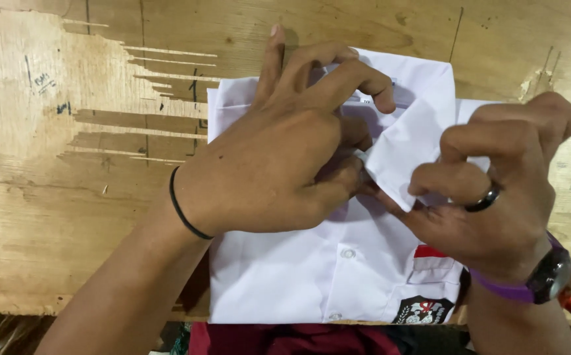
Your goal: The person uses red-handled scissors to trim loose threads from a white shirt laid on a wooden table. They then fold the shirt neatly, adjusting the collar and smoothing the fabric before stacking it with other shirts.
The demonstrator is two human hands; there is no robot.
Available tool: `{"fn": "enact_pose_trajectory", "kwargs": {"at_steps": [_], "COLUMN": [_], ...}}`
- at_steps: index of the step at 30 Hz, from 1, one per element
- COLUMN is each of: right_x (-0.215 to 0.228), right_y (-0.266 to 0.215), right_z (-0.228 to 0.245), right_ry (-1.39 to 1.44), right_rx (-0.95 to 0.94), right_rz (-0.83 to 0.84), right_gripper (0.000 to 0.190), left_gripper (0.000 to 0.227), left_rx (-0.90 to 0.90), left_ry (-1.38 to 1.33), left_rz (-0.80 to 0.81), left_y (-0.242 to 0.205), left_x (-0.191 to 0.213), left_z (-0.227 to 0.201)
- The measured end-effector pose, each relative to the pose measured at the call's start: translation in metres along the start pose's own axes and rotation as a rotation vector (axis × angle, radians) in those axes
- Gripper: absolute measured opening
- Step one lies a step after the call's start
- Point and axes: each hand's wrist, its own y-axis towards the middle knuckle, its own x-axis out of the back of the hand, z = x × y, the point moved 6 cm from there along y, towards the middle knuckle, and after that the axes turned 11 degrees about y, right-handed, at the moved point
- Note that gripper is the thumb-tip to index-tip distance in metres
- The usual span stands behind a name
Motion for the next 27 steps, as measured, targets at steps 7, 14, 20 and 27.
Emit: {"fn": "enact_pose_trajectory", "kwargs": {"at_steps": [7,14,20,27], "right_x": [0.011,0.005,-0.002,-0.014], "right_y": [0.018,0.017,0.017,0.005], "right_z": [0.050,0.052,0.048,0.041], "right_ry": [0.020,-0.147,-0.052,0.011], "right_rx": [0.188,-0.138,-0.300,-0.405], "right_rz": [0.142,0.101,0.047,-0.045], "right_gripper": [0.031,0.020,0.007,0.016], "left_gripper": [0.018,0.023,0.025,0.030], "left_rx": [0.027,0.039,0.020,0.013], "left_ry": [0.025,-0.048,-0.036,-0.032], "left_rz": [-0.038,-0.067,-0.056,0.022], "left_y": [-0.001,-0.002,-0.002,-0.001], "left_x": [-0.001,0.003,0.003,-0.001], "left_z": [0.002,0.000,0.001,0.002]}}
